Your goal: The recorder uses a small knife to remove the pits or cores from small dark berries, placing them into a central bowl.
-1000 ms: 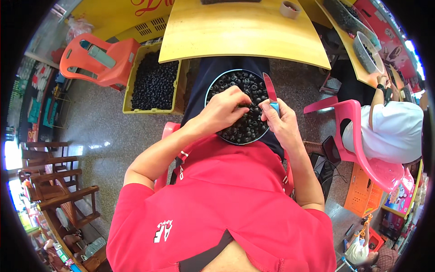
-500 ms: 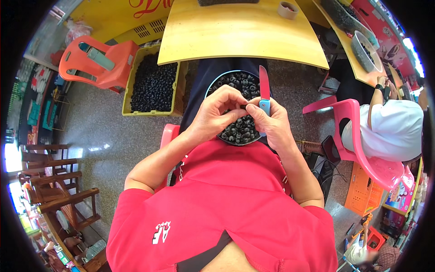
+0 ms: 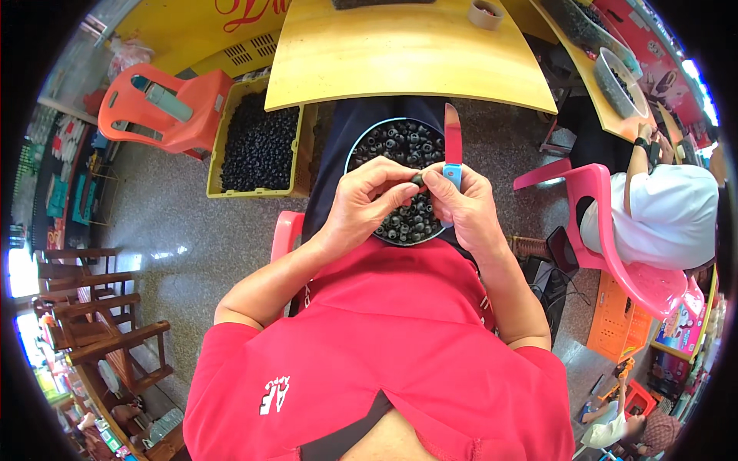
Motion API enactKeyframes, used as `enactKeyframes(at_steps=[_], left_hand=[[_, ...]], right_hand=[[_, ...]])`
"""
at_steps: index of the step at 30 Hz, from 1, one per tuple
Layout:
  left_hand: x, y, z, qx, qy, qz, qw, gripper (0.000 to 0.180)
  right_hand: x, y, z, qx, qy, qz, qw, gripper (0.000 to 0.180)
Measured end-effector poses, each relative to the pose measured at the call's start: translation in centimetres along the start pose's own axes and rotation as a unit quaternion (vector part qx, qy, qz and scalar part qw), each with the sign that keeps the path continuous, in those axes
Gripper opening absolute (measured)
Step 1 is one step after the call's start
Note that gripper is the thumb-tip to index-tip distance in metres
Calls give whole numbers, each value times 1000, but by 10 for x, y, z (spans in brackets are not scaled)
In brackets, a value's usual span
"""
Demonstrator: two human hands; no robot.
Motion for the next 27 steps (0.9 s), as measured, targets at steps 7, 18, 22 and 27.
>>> enactKeyframes(at_steps=[7, 18, 22, 27], left_hand=[[-4, 2, -9, -83, -100, 22, 991, 15], [1, -2, -12, -20, -153, 3, 988, 16], [2, -3, -12, -13, -157, -12, 987, 15], [3, -4, -12, -15, -163, -7, 986, 14]], right_hand=[[6, -9, -17, -211, -309, 33, 927, 14], [20, -21, -17, -352, -505, 18, 788, 13], [20, -20, -18, -367, -502, 24, 783, 13], [19, -19, -17, -365, -510, 23, 779, 13]])
Point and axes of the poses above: each hand's wrist, its own y-axis towards the middle knuckle, its own x-axis out of the palm, z = x × y, the point moved 4 cm from there along y, towards the middle knuckle, and after that the axes turned 3 degrees about y, right-handed, at the moved point
